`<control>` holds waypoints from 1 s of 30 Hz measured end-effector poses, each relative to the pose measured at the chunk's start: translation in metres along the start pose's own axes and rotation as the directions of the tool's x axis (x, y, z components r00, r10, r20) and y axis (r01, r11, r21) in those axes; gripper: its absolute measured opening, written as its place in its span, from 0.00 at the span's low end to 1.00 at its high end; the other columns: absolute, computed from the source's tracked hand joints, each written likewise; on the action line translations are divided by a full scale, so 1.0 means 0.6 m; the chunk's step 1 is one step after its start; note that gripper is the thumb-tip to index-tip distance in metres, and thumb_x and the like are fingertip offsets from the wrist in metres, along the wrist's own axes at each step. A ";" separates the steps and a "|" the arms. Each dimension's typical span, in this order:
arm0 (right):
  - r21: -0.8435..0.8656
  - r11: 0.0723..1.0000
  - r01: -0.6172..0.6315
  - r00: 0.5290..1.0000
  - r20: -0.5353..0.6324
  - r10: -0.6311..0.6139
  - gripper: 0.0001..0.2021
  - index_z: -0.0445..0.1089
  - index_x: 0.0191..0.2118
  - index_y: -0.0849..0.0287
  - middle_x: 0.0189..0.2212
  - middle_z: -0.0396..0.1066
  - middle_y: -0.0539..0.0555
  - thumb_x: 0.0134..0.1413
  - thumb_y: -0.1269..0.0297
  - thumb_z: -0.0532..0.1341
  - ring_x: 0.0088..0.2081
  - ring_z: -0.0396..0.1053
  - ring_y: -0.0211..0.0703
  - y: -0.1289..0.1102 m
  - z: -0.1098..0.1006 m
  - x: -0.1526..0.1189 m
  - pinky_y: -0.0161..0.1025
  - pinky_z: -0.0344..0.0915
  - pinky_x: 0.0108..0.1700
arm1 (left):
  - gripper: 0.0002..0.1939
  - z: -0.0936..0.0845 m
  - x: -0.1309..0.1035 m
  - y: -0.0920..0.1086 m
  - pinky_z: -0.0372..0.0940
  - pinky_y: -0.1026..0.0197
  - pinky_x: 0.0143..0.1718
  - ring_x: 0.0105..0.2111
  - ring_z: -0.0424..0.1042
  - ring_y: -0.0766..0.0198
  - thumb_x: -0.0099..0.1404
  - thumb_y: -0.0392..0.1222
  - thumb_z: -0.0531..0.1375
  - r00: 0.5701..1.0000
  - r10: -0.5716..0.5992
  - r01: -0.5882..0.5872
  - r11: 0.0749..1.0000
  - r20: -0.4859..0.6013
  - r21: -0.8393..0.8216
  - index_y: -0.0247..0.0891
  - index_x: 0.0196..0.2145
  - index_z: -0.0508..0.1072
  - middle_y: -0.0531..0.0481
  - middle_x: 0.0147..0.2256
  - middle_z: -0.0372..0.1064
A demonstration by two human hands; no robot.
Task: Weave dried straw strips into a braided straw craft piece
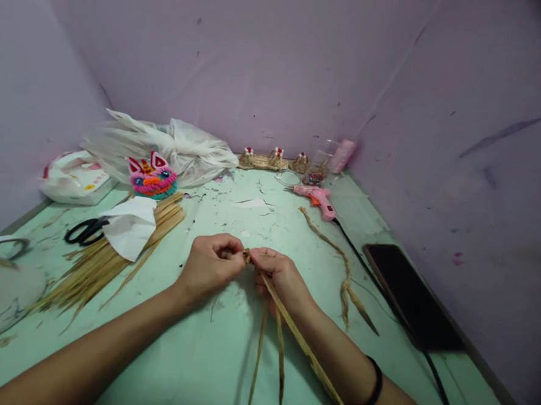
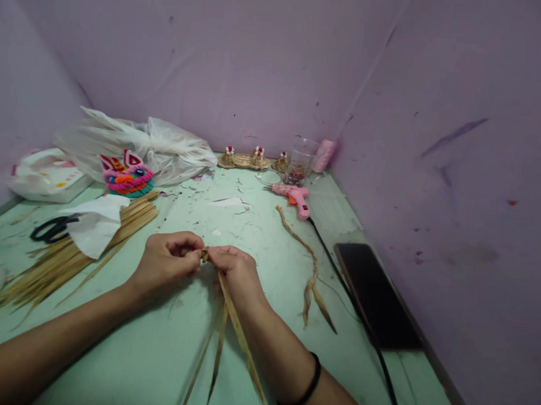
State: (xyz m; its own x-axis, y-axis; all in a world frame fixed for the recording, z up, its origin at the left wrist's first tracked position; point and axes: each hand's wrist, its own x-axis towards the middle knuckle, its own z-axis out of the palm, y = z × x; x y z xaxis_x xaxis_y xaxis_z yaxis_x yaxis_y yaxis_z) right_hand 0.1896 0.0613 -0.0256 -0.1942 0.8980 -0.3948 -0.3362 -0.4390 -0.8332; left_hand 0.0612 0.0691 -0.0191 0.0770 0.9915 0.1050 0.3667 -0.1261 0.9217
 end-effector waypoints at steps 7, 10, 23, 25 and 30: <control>-0.309 0.912 0.269 0.946 -0.096 -0.311 0.13 0.71 0.34 0.64 0.14 0.60 0.44 0.39 0.63 0.62 0.17 0.52 0.30 -0.013 0.002 0.017 0.31 0.49 0.20 | 0.03 -0.018 0.043 0.021 0.48 0.71 0.13 0.12 0.52 0.76 0.43 0.34 0.55 0.968 -0.217 0.225 0.973 0.128 -0.048 0.33 0.18 0.67 0.59 0.10 0.56; -0.437 0.813 0.384 0.911 0.036 -0.410 0.18 0.70 0.44 0.61 0.18 0.66 0.47 0.45 0.64 0.59 0.21 0.60 0.34 -0.030 0.001 0.033 0.32 0.55 0.24 | 0.04 -0.029 0.071 0.035 0.46 0.71 0.13 0.12 0.51 0.76 0.44 0.36 0.55 0.970 -0.201 0.195 0.979 0.135 0.059 0.33 0.18 0.69 0.60 0.10 0.55; -0.524 0.794 0.308 0.948 0.094 -0.305 0.12 0.70 0.21 0.65 0.13 0.54 0.44 0.43 0.61 0.57 0.17 0.48 0.30 -0.079 -0.005 0.135 0.31 0.44 0.21 | 0.05 -0.035 0.186 0.010 0.46 0.70 0.15 0.14 0.51 0.75 0.42 0.37 0.55 0.976 -0.141 0.107 0.974 0.163 0.201 0.33 0.16 0.67 0.59 0.12 0.54; -0.515 0.816 0.263 0.952 0.000 -0.307 0.12 0.70 0.21 0.64 0.12 0.53 0.43 0.42 0.60 0.57 0.17 0.47 0.30 -0.082 -0.004 0.167 0.31 0.44 0.20 | 0.05 -0.035 0.216 0.001 0.47 0.70 0.16 0.14 0.51 0.74 0.43 0.37 0.55 0.980 -0.137 0.103 0.970 0.147 0.219 0.33 0.17 0.69 0.59 0.12 0.55; -0.503 0.845 0.182 0.931 -0.189 -0.313 0.13 0.68 0.20 0.64 0.10 0.52 0.43 0.42 0.58 0.58 0.16 0.47 0.30 -0.085 -0.012 0.251 0.32 0.44 0.20 | 0.06 -0.020 0.292 -0.024 0.50 0.68 0.17 0.14 0.52 0.73 0.45 0.37 0.55 0.980 -0.136 0.097 0.964 0.147 0.247 0.32 0.18 0.70 0.57 0.11 0.56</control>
State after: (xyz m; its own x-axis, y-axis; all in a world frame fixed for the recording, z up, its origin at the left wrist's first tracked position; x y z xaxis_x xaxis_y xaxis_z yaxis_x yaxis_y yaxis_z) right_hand 0.1842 0.2190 -0.0451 0.0992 0.9787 -0.1797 0.1436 -0.1928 -0.9707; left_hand 0.0580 0.2449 -0.0092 0.1620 0.9837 -0.0777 0.5898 -0.0335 0.8069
